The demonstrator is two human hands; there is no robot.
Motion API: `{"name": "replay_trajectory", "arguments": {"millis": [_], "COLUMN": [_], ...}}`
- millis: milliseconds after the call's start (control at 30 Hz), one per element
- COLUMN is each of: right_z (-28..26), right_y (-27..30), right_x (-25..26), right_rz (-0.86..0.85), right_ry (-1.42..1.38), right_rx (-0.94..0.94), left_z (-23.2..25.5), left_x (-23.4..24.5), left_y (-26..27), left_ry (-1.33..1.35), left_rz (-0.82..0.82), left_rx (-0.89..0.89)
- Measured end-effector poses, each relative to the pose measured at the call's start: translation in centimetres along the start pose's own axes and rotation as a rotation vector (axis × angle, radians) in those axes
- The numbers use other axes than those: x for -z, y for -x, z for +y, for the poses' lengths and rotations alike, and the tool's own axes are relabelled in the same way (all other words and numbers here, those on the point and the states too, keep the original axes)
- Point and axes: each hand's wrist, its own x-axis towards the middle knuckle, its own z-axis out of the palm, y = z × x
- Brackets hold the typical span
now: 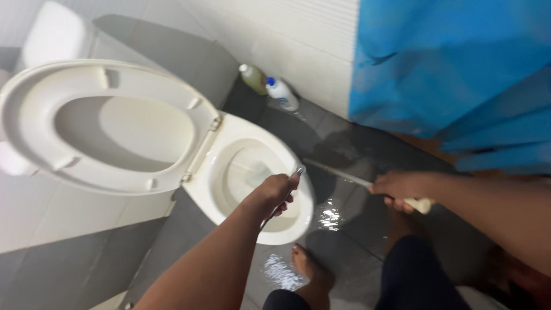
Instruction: The person scrubs the inside of a white toilet bowl using a long-handled brush while simultaneously rinsing with a handheld bidet sprayer. The person then scrubs the exterior base of the toilet and rinses the floor area around it.
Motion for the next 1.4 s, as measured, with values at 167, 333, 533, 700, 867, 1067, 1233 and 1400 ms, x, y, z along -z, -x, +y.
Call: {"name": "replay_trajectory", "arguments": {"millis": [167,333,533,700,867,1067,1233,1400], "right_z": [3.6,0.8,5.6,8.4,9.7,9.4,6.6,8.2], "right_y": [5.1,4.7,14.0,20.5,24.2,23.2,20.7,22.7], "right_x": [-3.1,-11.0,-15.7,-21.2,-24.8,-27.0,-29.5,-30.3], "right_rz": [0.012,0.154,0.187,0.269,0.344,0.455,0.448,0.503], "right_ry": [0.109,-0.121,-0.319,-0.452,-0.383,-0.316,-0.208,-0.092], "right_rx": [0.016,-0.105,-0.105,-0.052,-0.120,-0.043,0.094,0.094], "left_z": [0.4,-2.9,-6.0,-7.9,-7.5,-7.6,-9.1,-10.1], "left_x": [-2.4,-1.5,0.2,-0.4,-1.2,-1.1,-0.6,-0.1], "left_y": [1.6,2.2,5.2,9.1,11.7,14.1,16.4,18.1], "left_ry": [-0.165,-0.154,-0.159,-0.213,-0.179,-0.192,-0.128,-0.060], "left_rz": [-0.063,-0.108,-0.156,-0.165,-0.117,-0.006,0.064,0.181], "left_rx": [-0.203,-0.372,-0.346,-0.353,-0.430,-0.511,-0.473,-0.616]}}
